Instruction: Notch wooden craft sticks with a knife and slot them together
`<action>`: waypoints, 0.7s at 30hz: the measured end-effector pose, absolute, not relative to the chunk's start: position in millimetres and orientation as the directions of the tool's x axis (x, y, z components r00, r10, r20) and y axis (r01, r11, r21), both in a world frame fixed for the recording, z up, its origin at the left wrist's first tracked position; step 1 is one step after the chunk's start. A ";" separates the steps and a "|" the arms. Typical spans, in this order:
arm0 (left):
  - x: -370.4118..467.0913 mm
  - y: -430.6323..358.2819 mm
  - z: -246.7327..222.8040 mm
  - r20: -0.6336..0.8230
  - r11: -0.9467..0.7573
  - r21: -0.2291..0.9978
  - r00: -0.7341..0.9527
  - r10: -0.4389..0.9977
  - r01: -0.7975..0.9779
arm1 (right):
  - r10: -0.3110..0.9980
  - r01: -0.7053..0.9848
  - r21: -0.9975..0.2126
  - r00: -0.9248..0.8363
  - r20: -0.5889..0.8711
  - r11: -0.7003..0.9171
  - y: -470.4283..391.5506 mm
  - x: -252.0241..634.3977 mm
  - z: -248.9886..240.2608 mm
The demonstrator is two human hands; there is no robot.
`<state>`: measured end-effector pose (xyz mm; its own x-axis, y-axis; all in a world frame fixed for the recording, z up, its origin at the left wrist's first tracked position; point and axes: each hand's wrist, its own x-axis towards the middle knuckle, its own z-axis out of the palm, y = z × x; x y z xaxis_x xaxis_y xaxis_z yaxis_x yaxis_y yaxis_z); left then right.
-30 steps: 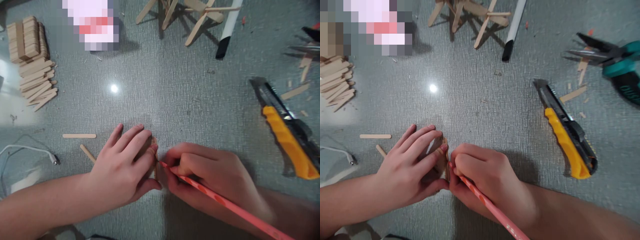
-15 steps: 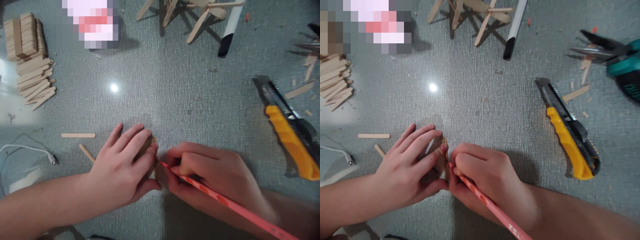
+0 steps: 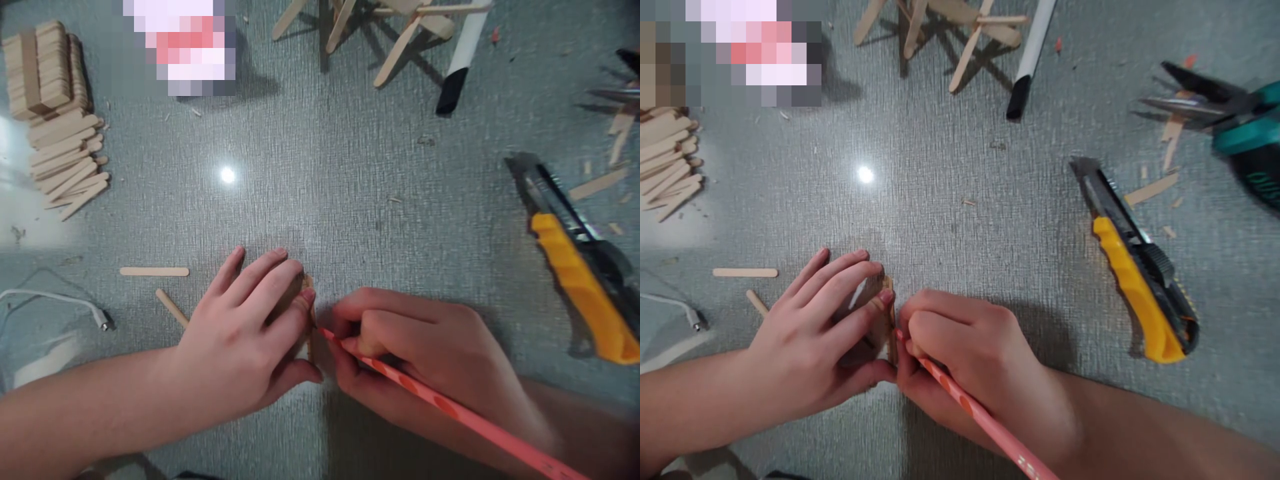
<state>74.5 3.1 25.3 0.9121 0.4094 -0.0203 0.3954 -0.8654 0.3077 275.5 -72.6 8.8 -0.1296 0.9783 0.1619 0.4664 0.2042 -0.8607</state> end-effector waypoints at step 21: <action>73.3 2.6 25.4 -0.013 -0.862 0.317 0.910 0.414 0.396 | 0.976 0.490 -0.844 -0.124 0.179 0.218 -75.0 276.8 8.0</action>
